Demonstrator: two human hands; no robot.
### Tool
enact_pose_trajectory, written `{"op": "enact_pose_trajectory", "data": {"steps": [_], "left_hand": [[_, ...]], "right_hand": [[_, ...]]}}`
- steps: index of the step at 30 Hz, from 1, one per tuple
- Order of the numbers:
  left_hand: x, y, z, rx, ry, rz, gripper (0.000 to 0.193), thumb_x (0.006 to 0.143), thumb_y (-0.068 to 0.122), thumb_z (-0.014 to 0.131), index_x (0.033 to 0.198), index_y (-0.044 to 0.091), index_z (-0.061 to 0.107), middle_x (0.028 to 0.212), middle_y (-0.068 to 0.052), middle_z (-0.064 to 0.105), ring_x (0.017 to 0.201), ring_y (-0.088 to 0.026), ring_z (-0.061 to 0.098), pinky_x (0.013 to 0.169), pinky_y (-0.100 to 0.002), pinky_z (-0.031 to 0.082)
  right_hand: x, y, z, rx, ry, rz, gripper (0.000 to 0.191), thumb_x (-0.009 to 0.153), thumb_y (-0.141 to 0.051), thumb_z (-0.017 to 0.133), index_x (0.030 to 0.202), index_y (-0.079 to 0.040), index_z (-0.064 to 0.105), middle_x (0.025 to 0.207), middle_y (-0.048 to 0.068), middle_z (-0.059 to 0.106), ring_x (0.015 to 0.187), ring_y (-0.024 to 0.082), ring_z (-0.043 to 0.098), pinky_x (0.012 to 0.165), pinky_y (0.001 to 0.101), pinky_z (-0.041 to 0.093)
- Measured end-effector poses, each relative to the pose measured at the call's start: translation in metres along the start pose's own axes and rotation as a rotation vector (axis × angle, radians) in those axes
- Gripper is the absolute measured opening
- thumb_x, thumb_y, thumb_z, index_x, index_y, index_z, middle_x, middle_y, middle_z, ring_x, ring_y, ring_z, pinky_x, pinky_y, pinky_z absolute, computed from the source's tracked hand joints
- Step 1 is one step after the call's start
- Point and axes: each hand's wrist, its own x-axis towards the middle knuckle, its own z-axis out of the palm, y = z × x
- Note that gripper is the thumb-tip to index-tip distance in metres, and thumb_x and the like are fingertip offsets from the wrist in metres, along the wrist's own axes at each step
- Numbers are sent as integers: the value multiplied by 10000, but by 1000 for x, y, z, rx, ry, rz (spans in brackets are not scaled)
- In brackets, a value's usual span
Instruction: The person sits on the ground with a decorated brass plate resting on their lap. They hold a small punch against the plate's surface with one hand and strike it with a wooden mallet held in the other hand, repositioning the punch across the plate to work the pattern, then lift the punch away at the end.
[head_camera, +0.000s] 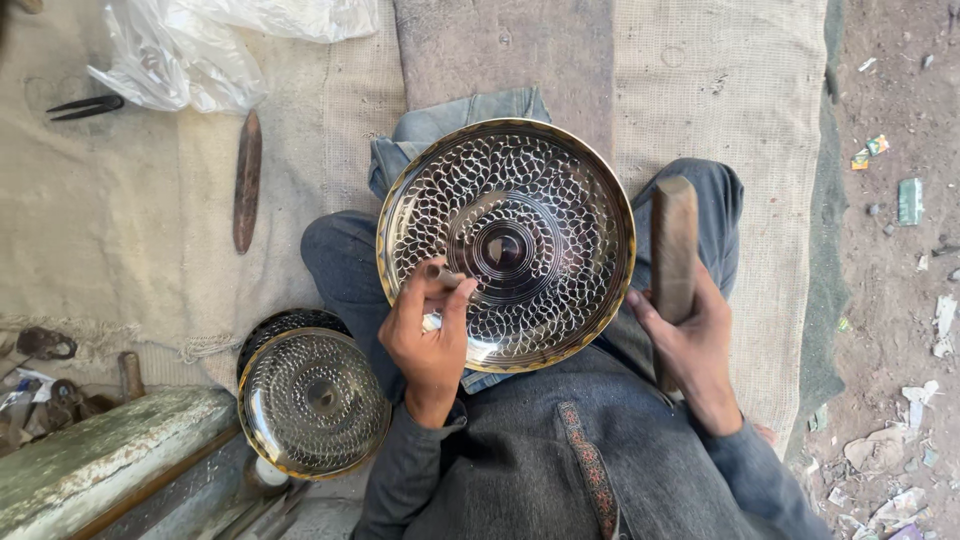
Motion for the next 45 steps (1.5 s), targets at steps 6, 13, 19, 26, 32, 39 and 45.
{"op": "enact_pose_trajectory", "data": {"steps": [6, 13, 19, 26, 32, 39, 45], "left_hand": [[7, -24, 0, -103, 85, 8, 329, 981, 77, 743, 1276, -3, 619, 999, -101, 766, 892, -161, 774, 771, -276, 659], [28, -13, 2, -232, 54, -29, 336, 1006, 82, 720, 1304, 2, 586, 1005, -79, 738, 884, -150, 753, 765, -269, 654], [14, 0, 56, -280, -179, -117, 282, 987, 77, 730, 1243, 30, 623, 976, -74, 752, 832, -146, 772, 688, -256, 675], [6, 0, 68, -124, -246, -190, 420, 949, 108, 735, 1323, 14, 569, 920, -60, 734, 763, -131, 744, 614, -250, 634], [4, -1, 71, -112, -246, -148, 422, 960, 106, 732, 1345, 35, 576, 910, -60, 723, 755, -134, 735, 603, -250, 625], [5, -13, 76, -129, -290, -226, 395, 914, 142, 754, 1273, 57, 614, 861, -61, 735, 728, -133, 747, 562, -244, 649], [7, -16, 75, -178, -382, -131, 451, 932, 135, 732, 1364, 82, 611, 943, -64, 762, 796, -131, 757, 642, -256, 666]], "right_hand": [[21, -18, 18, 2, -97, -135, 555, 880, -78, 771, 1395, -11, 574, 1194, 81, 722, 1091, 164, 669, 965, 283, 535], [5, 15, -5, -64, 100, -189, 413, 916, -57, 826, 1252, -46, 587, 996, 81, 734, 837, 142, 727, 827, 299, 614], [14, 24, -3, -95, -34, -146, 769, 874, 13, 763, 1566, -28, 430, 1117, 173, 670, 1015, 268, 678, 884, 379, 592], [55, -43, -29, -338, -153, -391, 834, 842, -10, 785, 1589, -91, 423, 1261, 197, 704, 1106, 272, 727, 923, 391, 592], [83, -119, -39, -396, -294, -567, 755, 832, -167, 774, 1527, -134, 480, 1170, 140, 706, 955, 251, 718, 812, 380, 599], [96, -151, -53, -1030, -414, -680, 648, 916, -390, 677, 1534, -276, 520, 829, 28, 704, 472, 111, 549, 454, 300, 516], [85, -140, -67, -1351, -559, -508, 723, 845, -454, 717, 1509, -350, 452, 871, 11, 716, 453, 98, 579, 418, 259, 538]]}}
